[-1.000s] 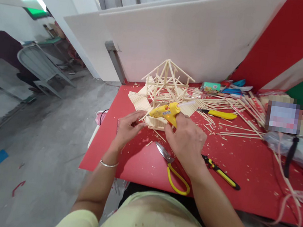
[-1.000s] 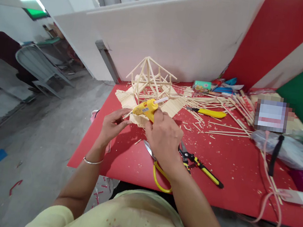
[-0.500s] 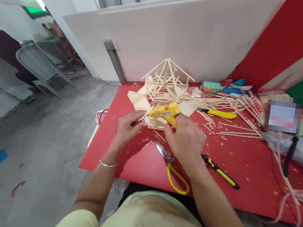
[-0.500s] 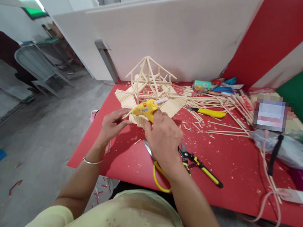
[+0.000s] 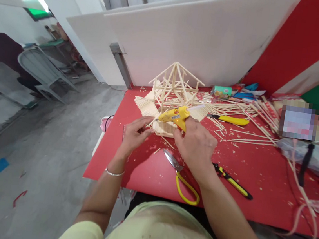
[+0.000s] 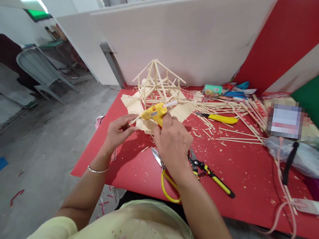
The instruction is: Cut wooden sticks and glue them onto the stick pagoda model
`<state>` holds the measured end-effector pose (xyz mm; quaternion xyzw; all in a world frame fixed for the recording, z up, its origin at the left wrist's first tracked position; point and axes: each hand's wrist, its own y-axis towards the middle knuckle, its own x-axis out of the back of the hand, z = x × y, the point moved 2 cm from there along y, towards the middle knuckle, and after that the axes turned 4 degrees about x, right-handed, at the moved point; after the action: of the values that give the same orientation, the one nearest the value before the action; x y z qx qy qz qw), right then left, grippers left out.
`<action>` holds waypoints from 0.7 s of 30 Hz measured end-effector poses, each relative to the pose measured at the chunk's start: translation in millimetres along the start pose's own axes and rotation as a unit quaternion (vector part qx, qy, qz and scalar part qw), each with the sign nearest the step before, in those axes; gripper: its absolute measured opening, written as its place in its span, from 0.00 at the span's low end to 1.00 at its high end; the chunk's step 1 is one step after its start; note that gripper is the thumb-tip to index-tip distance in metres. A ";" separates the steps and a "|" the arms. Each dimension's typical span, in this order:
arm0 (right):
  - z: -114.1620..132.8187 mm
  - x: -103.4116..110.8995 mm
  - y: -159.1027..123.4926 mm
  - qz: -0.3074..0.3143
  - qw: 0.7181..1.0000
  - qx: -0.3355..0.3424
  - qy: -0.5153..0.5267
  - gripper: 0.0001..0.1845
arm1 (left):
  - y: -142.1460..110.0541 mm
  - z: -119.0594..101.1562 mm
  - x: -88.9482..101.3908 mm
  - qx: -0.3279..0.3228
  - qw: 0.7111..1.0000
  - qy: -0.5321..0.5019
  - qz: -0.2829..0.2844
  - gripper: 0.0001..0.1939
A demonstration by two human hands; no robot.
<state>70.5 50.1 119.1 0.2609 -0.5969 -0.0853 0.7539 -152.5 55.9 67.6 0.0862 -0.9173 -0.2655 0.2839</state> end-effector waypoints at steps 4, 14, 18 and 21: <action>-0.7 1.5 -0.2 0.004 1.000 -0.003 0.000 0.18 | -0.2 0.3 0.5 0.008 1.000 0.001 -0.003 0.20; -9.0 5.3 -9.5 -0.029 0.999 -0.026 0.028 0.22 | -1.5 -2.4 -0.2 0.013 1.000 -0.005 0.002 0.20; -27.4 8.6 -20.6 -0.029 0.995 -0.086 0.046 0.29 | -3.8 -4.1 -0.1 0.007 1.000 -0.011 0.006 0.22; -56.3 9.0 -35.9 0.017 0.991 -0.113 0.072 0.33 | -6.2 -5.0 3.6 0.007 1.000 -0.010 -0.006 0.26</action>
<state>132.7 32.1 100.5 0.1698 -0.5315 -0.1205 0.8211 -152.6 47.4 69.4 0.0908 -0.9216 -0.2613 0.2723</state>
